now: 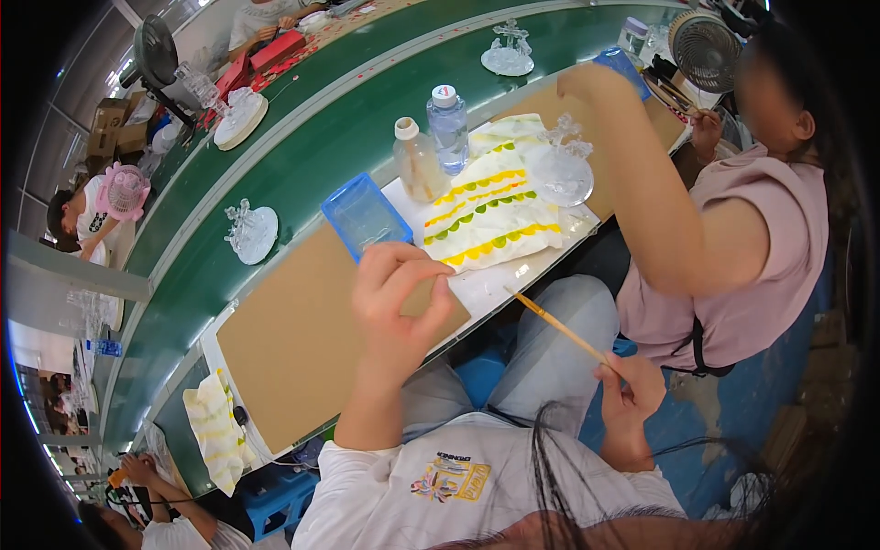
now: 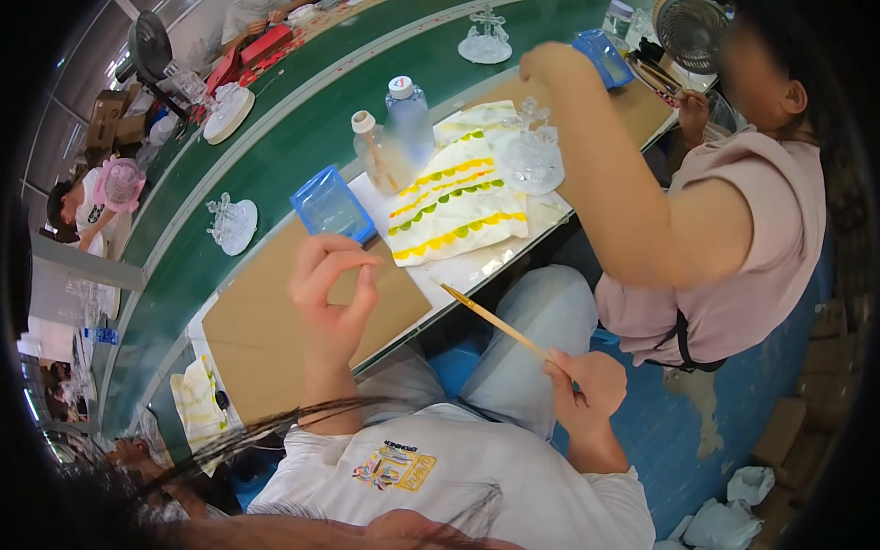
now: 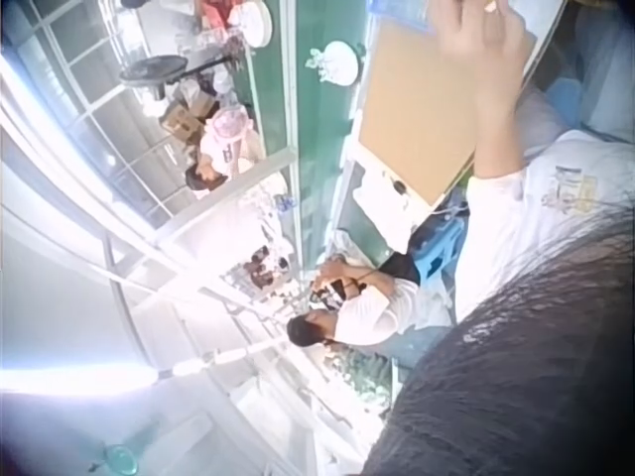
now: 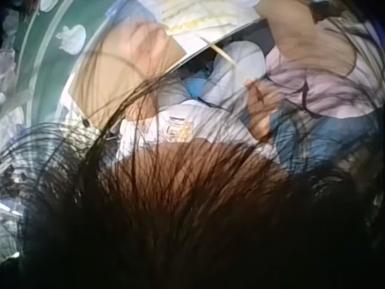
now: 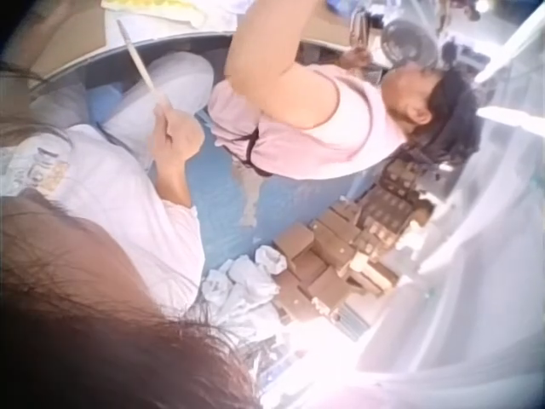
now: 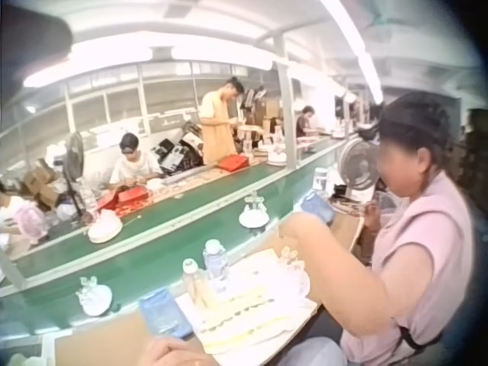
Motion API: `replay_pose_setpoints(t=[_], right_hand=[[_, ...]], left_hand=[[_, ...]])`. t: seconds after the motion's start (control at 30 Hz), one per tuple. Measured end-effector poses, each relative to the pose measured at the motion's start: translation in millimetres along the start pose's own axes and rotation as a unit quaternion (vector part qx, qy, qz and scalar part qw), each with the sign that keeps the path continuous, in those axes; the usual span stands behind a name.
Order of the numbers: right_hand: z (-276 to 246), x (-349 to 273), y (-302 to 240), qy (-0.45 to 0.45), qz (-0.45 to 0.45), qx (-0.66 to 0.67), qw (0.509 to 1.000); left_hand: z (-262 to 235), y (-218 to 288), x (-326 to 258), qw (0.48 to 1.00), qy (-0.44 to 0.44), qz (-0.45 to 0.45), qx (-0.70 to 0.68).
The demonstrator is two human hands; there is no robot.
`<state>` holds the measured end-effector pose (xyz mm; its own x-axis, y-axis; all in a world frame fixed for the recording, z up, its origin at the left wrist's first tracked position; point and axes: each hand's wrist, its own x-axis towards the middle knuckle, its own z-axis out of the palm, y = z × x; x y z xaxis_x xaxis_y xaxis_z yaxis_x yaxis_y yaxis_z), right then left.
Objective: Applying paint or adhesive to a transparent decorative light fixture base using a wooden stick.
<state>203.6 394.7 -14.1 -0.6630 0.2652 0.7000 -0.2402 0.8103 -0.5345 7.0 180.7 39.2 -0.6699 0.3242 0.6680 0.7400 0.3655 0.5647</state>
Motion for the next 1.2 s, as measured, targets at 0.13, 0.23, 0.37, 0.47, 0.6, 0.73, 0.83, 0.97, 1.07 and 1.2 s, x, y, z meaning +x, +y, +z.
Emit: replay_pose_setpoints(t=[0.13, 0.23, 0.37, 0.47, 0.6, 0.73, 0.83, 0.97, 1.07, 1.2], right_hand=[[3, -3, 7, -0.005, 0.051, 0.050, 0.997], [1, -4, 5, -0.015, 0.085, 0.075, 0.993], [4, -5, 3, -0.016, 0.161, 0.117, 0.980], [6, -9, 3, -0.011, 0.189, 0.144, 0.971], [6, -14, 5, -0.016, 0.198, 0.154, 0.968], [8, -14, 4, -0.015, 0.209, 0.158, 0.965], [9, -15, 4, -0.009, 0.208, 0.169, 0.963], [9, -17, 6, -0.019, 0.219, 0.163, 0.962], [10, -17, 7, -0.018, 0.220, 0.165, 0.961], [11, -14, 8, -0.008, 0.215, 0.177, 0.960]], left_hand=[[2, 3, -3, 0.992, -0.093, -0.002, -0.089], [7, 12, -1, 0.992, -0.079, -0.030, -0.099], [10, 16, 2, 0.989, -0.079, -0.020, -0.120], [9, 18, 0, 0.984, -0.097, -0.041, -0.143], [9, 11, -5, 0.975, -0.105, -0.062, -0.183], [8, 11, -4, 0.974, -0.097, -0.066, -0.192], [9, 8, -5, 0.972, -0.095, -0.067, -0.203], [9, 7, -5, 0.972, -0.092, -0.067, -0.208], [9, 4, -7, 0.965, -0.114, -0.092, -0.217], [12, 4, -5, 0.960, -0.123, -0.108, -0.227]])
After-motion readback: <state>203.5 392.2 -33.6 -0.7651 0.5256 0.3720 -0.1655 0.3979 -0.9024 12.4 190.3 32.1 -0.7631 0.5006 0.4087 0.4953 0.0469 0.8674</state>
